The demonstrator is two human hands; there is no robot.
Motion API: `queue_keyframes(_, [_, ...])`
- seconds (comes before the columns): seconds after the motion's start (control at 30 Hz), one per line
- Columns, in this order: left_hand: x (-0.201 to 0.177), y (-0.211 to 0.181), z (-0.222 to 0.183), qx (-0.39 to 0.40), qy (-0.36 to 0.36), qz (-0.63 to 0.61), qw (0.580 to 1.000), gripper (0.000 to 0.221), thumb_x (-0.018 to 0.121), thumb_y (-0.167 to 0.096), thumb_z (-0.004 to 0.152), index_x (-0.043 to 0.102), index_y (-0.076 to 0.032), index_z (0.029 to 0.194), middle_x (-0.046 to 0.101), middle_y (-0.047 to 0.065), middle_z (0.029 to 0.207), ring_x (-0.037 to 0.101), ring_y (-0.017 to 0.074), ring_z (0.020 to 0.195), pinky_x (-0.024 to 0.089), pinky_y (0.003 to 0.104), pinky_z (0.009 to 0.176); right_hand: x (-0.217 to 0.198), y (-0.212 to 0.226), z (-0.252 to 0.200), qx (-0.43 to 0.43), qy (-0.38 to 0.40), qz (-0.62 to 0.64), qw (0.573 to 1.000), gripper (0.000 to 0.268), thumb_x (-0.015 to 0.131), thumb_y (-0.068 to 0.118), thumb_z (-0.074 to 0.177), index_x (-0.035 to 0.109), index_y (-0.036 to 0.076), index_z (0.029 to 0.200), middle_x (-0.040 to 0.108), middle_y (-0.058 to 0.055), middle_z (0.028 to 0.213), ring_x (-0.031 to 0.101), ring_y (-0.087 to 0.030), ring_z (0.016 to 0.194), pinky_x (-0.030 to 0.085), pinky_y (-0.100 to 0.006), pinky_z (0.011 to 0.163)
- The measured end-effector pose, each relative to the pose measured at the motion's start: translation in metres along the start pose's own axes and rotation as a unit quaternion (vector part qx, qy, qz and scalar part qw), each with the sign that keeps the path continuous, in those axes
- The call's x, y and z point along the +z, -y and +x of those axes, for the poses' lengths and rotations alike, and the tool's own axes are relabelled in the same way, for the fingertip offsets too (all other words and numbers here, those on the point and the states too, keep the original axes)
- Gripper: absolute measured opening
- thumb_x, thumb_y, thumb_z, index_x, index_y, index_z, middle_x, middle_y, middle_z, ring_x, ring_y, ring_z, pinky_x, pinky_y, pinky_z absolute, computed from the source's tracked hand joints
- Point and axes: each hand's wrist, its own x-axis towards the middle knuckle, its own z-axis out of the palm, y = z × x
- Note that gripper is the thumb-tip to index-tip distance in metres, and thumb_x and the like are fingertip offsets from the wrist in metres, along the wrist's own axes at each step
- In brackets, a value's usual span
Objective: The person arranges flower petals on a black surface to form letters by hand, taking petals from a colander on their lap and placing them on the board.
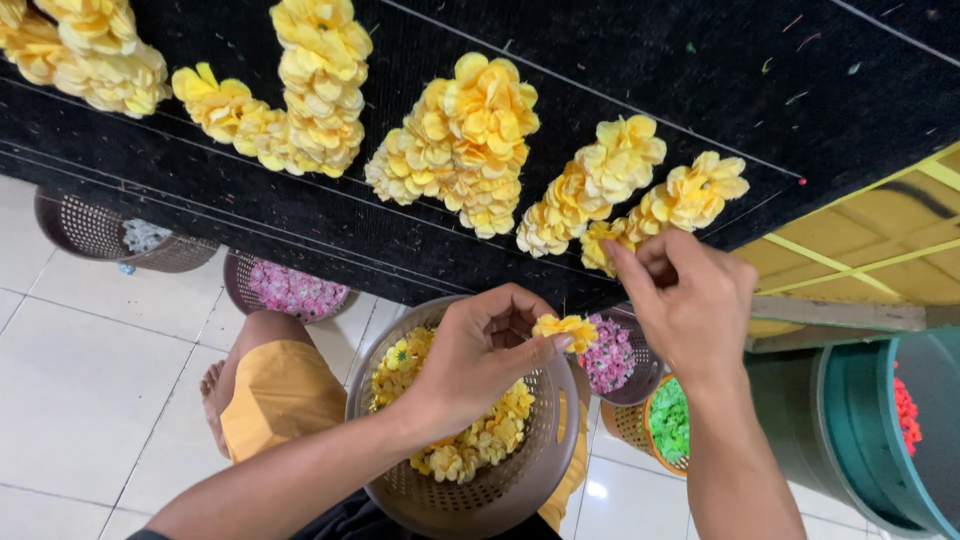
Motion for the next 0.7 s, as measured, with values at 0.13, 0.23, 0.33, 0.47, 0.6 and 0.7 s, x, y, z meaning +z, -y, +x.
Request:
queue_keyframes(0.13, [-0.005,-0.003,0.001,0.007,-0.022,-0.003,1.0,0.008,0.078,-0.017,0.099,0.077,-0.008,0.101,0.074,0.002,0.087,0.063,0.0091,0.076,0.053,0.025,0.07,-0.011,0.019,-0.016,-0.049,0.113,0.147,0.981,0.017,0.083,0.017,0.094,0.07,0.005,0.09,0.074,-0.006,0.084,0.069,-0.016,0.066,0.053,-0.03,0.061])
queue_keyframes(0.23, [-0.007,-0.002,0.004,0.01,0.004,0.022,1.0,0.019,0.071,-0.019,0.102,0.082,-0.006,0.11,0.082,0.004,0.093,0.069,0.01,0.08,0.053,0.024,0.07,-0.007,0.004,-0.022,-0.075,0.113,0.227,0.964,0.012,0.075,0.008,0.095,0.072,-0.001,0.103,0.078,-0.014,0.099,0.076,-0.024,0.079,0.063,-0.033,0.073])
queue_keyframes(0.33, [-0.013,0.033,0.013,0.08,0.043,0.188,0.978,0.022,0.067,-0.021,0.104,0.079,-0.006,0.115,0.082,0.006,0.099,0.074,0.0138,0.083,0.059,0.025,0.071,-0.015,0.009,-0.003,-0.062,0.056,0.215,0.973,0.01,0.07,0.002,0.1,0.074,-0.005,0.107,0.08,-0.019,0.102,0.08,-0.026,0.09,0.068,-0.034,0.084])
queue_keyframes(0.47, [-0.019,0.081,0.009,-0.176,0.38,0.655,0.629,0.077,0.062,-0.03,0.112,0.017,-0.013,0.172,0.022,0.024,0.173,0.019,0.0524,0.158,0.03,0.066,0.127,-0.007,0.01,0.007,0.008,0.042,0.089,0.995,0.017,0.076,0.009,0.101,0.078,-0.006,0.109,0.081,-0.018,0.104,0.078,-0.025,0.089,0.063,-0.035,0.081])
queue_keyframes(0.6, [-0.023,0.151,-0.007,-0.236,0.515,0.707,0.423,0.087,0.061,-0.022,0.114,0.003,-0.008,0.177,0.012,0.039,0.173,0.03,0.0604,0.148,0.048,0.062,0.109,0.01,0.002,0.006,0.018,-0.051,0.01,0.998,0.026,0.086,0.011,0.105,0.072,-0.004,0.089,0.072,-0.009,0.076,0.065,-0.016,0.064,0.05,-0.03,0.061])
queue_keyframes(0.7, [-0.021,0.167,-0.007,-0.276,0.521,0.698,0.407,0.091,0.065,-0.019,0.11,0.003,-0.009,0.177,0.005,0.038,0.174,0.018,0.0609,0.153,0.042,0.068,0.114,0.004,-0.001,-0.002,-0.049,-0.033,0.008,0.998,0.031,0.085,0.017,0.106,0.069,0.002,0.084,0.07,-0.006,0.073,0.061,-0.014,0.056,0.045,-0.028,0.05])
